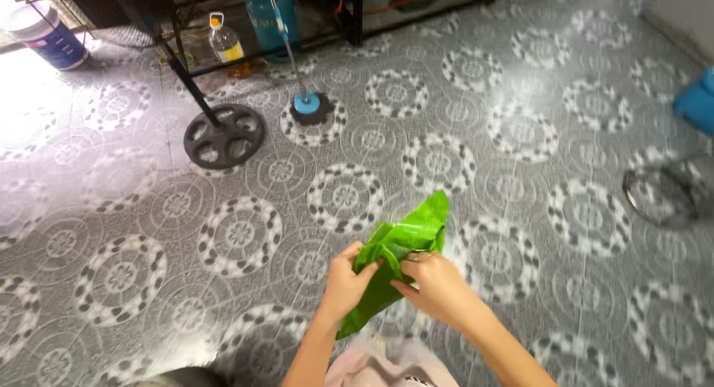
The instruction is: The person adds ingredients to black clay pots on a gas stove, placing vegetables, sausage slices, and meatballs from a green plastic bag into the pots by hand and with tongs, then ties the empty green bag. The pots already contain noodles, cabbage, corn, and mushrooms as the person portions meat into each one.
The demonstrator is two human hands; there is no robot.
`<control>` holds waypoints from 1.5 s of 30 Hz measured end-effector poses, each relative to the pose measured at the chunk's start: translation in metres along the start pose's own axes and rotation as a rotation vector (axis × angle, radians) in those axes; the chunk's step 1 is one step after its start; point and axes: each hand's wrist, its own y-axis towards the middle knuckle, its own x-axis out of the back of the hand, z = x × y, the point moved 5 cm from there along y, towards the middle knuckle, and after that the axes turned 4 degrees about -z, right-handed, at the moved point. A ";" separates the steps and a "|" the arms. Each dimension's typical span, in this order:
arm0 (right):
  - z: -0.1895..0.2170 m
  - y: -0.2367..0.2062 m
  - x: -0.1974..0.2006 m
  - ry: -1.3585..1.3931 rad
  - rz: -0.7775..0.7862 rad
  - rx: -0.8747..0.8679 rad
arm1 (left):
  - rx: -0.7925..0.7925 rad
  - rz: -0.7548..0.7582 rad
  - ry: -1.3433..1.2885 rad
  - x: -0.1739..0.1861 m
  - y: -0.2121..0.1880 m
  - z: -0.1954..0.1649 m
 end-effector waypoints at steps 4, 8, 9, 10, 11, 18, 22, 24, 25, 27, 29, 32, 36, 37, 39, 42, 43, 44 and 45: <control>-0.085 0.119 0.020 0.198 -0.011 -0.043 | 0.023 -0.023 0.053 -0.011 0.139 0.017; -0.190 0.243 0.042 0.241 0.035 0.000 | -0.018 0.044 0.107 -0.033 0.298 0.043; -0.219 0.279 0.048 0.253 0.044 -0.037 | 0.017 0.054 0.107 -0.037 0.342 0.051; -0.246 0.311 0.054 0.268 0.074 -0.094 | 0.077 0.071 0.096 -0.044 0.380 0.060; -0.275 0.348 0.064 0.273 0.095 -0.138 | 0.120 0.081 0.084 -0.054 0.426 0.065; -0.415 0.599 0.139 0.248 -0.014 0.084 | -0.055 -0.123 0.064 -0.073 0.702 0.072; -0.495 0.742 0.165 0.344 -0.116 0.215 | -0.062 -0.255 0.131 -0.063 0.851 0.089; -0.545 0.814 0.174 0.421 -0.149 0.196 | -0.073 -0.302 0.188 -0.063 0.923 0.097; -0.572 0.849 0.179 0.479 -0.189 0.177 | -0.107 -0.317 0.195 -0.063 0.961 0.100; -0.627 0.916 0.191 0.506 -0.291 0.168 | -0.211 -0.356 0.174 -0.067 1.057 0.104; -0.680 0.973 0.197 0.516 -0.347 0.129 | -0.242 -0.404 0.159 -0.067 1.119 0.110; -0.761 1.050 0.196 0.573 -0.395 0.026 | -0.147 -0.478 0.203 -0.066 1.213 0.137; -0.869 1.171 0.182 0.509 -0.468 0.015 | -0.148 -0.559 0.314 -0.058 1.333 0.171; -0.897 1.208 0.176 0.508 -0.448 -0.022 | -0.101 -0.578 0.352 -0.054 1.366 0.180; -0.955 1.294 0.163 0.573 -0.390 -0.082 | -0.006 -0.618 0.396 -0.056 1.418 0.194; -1.020 1.440 0.154 0.637 -0.432 0.018 | -0.062 -0.727 0.359 -0.061 1.527 0.199; -1.036 1.489 0.152 0.604 -0.464 0.057 | -0.073 -0.755 0.342 -0.062 1.552 0.200; -1.048 1.533 0.150 0.572 -0.489 0.085 | -0.072 -0.779 0.325 -0.063 1.572 0.201; -1.065 1.582 0.143 0.556 -0.454 -0.031 | -0.017 -0.780 0.320 -0.062 1.595 0.206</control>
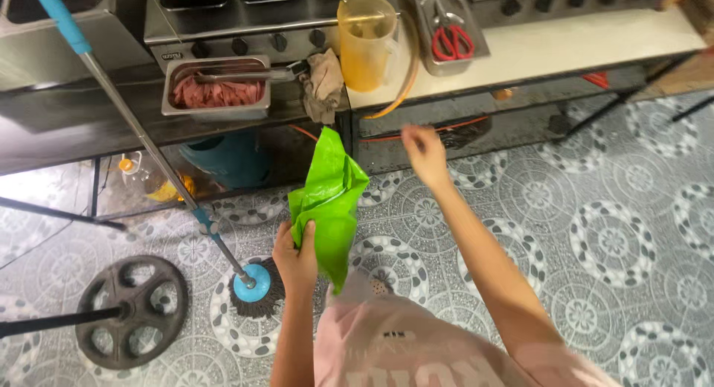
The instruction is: The person adds ingredients to black clay pots on a gas stove, placing vegetables, sausage slices, and meatballs from a green plastic bag into the pots by hand and with tongs, then ties the empty green bag. The pots already contain noodles, cabbage, corn, and mushrooms as the person portions meat into each one.
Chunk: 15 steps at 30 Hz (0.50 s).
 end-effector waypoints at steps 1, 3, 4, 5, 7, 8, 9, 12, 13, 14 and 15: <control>-0.019 0.036 -0.016 -0.047 0.002 -0.108 | 0.049 0.008 0.011 -0.014 0.015 0.004; -0.037 0.103 -0.044 -0.076 -0.099 0.010 | 0.069 0.000 0.033 -0.039 0.043 0.012; -0.046 0.132 -0.056 -0.183 -0.141 0.075 | 0.031 -0.019 0.044 -0.050 0.060 0.014; -0.053 0.157 -0.069 -0.288 -0.182 0.134 | -0.003 -0.036 0.058 -0.061 0.076 0.016; -0.087 0.194 -0.092 -0.359 -0.150 -0.032 | 0.140 -0.013 0.122 -0.080 0.094 0.030; -0.107 0.209 -0.102 -0.316 -0.103 -0.234 | 0.194 0.003 0.155 -0.090 0.111 0.034; -0.128 0.222 -0.109 -0.263 -0.072 -0.419 | 0.177 0.009 0.163 -0.096 0.126 0.034; -0.161 0.249 -0.128 0.282 0.061 -0.364 | 0.178 -0.016 0.103 -0.130 0.169 0.023; -0.168 0.251 -0.126 0.510 0.110 -0.334 | 0.240 -0.028 0.081 -0.135 0.175 0.021; -0.180 0.252 -0.111 0.450 0.038 -0.377 | 0.292 -0.048 0.047 -0.147 0.186 0.020; -0.185 0.248 -0.090 0.392 -0.036 -0.401 | 0.285 -0.050 0.050 -0.159 0.200 0.016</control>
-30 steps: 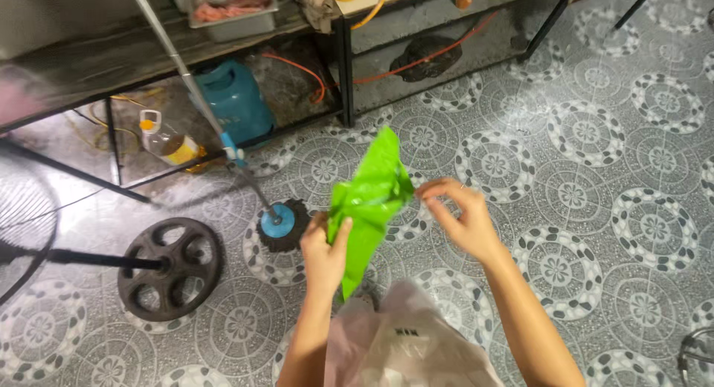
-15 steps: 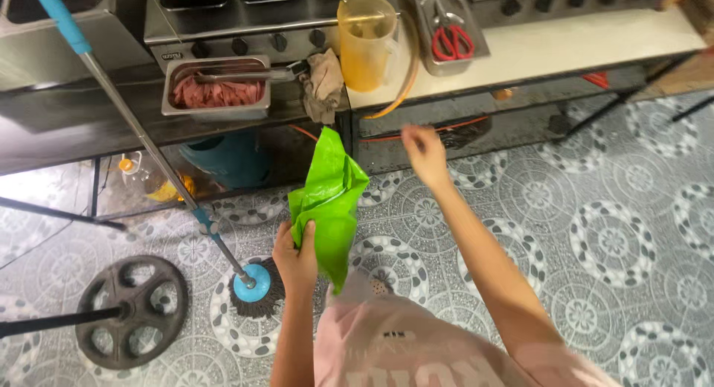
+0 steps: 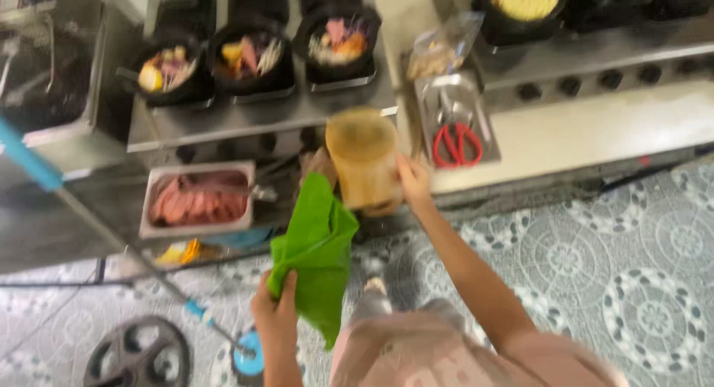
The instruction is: The person adds ingredients to black clay pots on a gas stove, placing vegetables, sausage slices, and meatballs from a green plastic bag into the pots by hand and with tongs, then ties the empty green bag. The pots already contain noodles, cabbage, corn, and mushrooms as the person portions meat into each one.
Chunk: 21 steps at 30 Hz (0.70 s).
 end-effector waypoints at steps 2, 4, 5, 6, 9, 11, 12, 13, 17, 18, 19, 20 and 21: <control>0.013 -0.018 0.045 0.279 0.119 -0.145 | 0.006 0.015 0.030 -0.006 0.006 -0.012; 0.043 -0.042 0.120 0.124 -0.022 -0.209 | -0.037 0.003 0.059 -0.017 0.006 -0.024; 0.065 -0.057 0.159 0.086 -0.029 -0.170 | -0.070 -0.011 0.062 -0.025 0.007 -0.030; 0.081 -0.069 0.204 -0.171 -0.168 -0.295 | -0.120 -0.016 0.040 -0.033 0.005 -0.038; 0.140 -0.063 0.305 -0.069 -0.307 -0.052 | -0.272 -0.064 0.027 -0.069 0.003 -0.059; 0.151 -0.030 0.352 -0.082 -0.385 0.011 | -0.417 -0.123 0.034 -0.118 0.011 -0.072; 0.144 -0.009 0.370 -0.064 -0.434 -0.009 | -0.508 -0.156 0.008 -0.139 0.013 -0.078; 0.131 0.013 0.383 -0.049 -0.484 -0.041 | -0.517 -0.188 -0.014 -0.163 0.019 -0.079; 0.058 0.085 0.388 0.167 -0.370 0.111 | -0.469 -0.303 -0.117 -0.252 0.045 -0.070; 0.038 0.092 0.386 0.192 -0.369 0.123 | -0.529 -0.342 -0.088 -0.269 0.047 -0.070; 0.020 0.097 0.380 0.218 -0.365 0.132 | -0.587 -0.382 -0.056 -0.281 0.047 -0.071; 0.005 0.098 0.375 0.174 -0.390 0.127 | -0.592 -0.382 -0.025 -0.290 0.046 -0.068; -0.007 0.098 0.369 0.132 -0.413 0.129 | -0.601 -0.384 0.002 -0.299 0.045 -0.066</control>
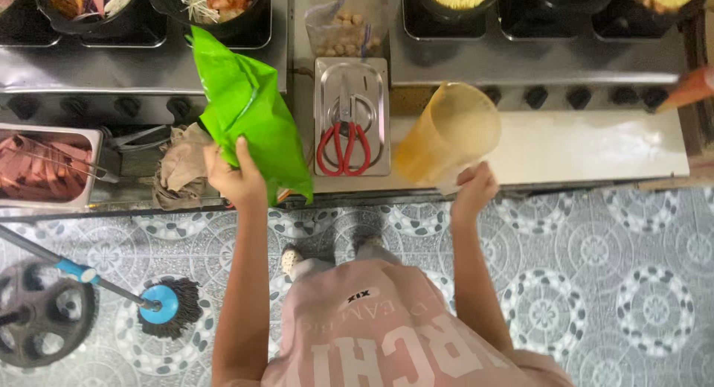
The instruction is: The person adds ingredients to black clay pots on a gas stove, placing vegetables, sausage slices, and meatballs from a green plastic bag into the pots by hand and with tongs, then ties the empty green bag. The pots already contain noodles, cabbage, corn, and mushrooms as the person portions meat into each one.
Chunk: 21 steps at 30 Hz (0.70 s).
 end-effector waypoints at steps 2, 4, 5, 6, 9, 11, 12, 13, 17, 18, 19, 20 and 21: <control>-0.013 -0.011 -0.013 -0.058 -0.005 -0.041 | 0.036 -0.002 0.010 -0.014 -0.005 0.004; -0.016 -0.019 -0.024 -0.111 0.051 0.008 | 0.144 0.000 -0.031 -0.025 -0.012 0.010; -0.013 -0.023 -0.029 -0.129 0.114 0.080 | 0.108 0.004 -0.002 -0.030 -0.014 0.010; -0.005 -0.026 -0.034 -0.146 0.176 0.152 | 0.072 0.011 0.027 -0.034 -0.016 0.010; 0.023 -0.031 -0.030 -0.227 -0.026 0.204 | 0.053 0.043 0.063 -0.044 -0.022 0.013; 0.058 -0.046 -0.042 -0.374 -0.046 0.501 | 0.084 0.091 0.080 -0.048 -0.024 0.018; 0.073 -0.057 -0.056 -0.441 -0.057 0.646 | 0.108 0.129 0.101 -0.049 -0.026 0.021; 0.082 -0.070 -0.080 -0.383 0.086 0.706 | 0.127 0.168 0.119 -0.049 -0.026 0.025; 0.089 -0.144 -0.200 -0.483 0.798 0.798 | 0.180 0.411 -0.072 -0.046 -0.030 0.037; 0.084 -0.158 -0.226 -0.510 0.910 0.718 | 0.210 0.443 -0.186 -0.042 -0.027 0.043; 0.086 -0.167 -0.243 -0.514 0.864 0.721 | 0.248 0.479 -0.300 -0.035 -0.025 0.048; 0.085 -0.174 -0.258 -0.517 0.817 0.727 | 0.284 0.512 -0.414 -0.028 -0.020 0.054; 0.085 -0.178 -0.268 -0.517 0.768 0.740 | 0.336 0.489 -0.356 -0.020 -0.009 0.067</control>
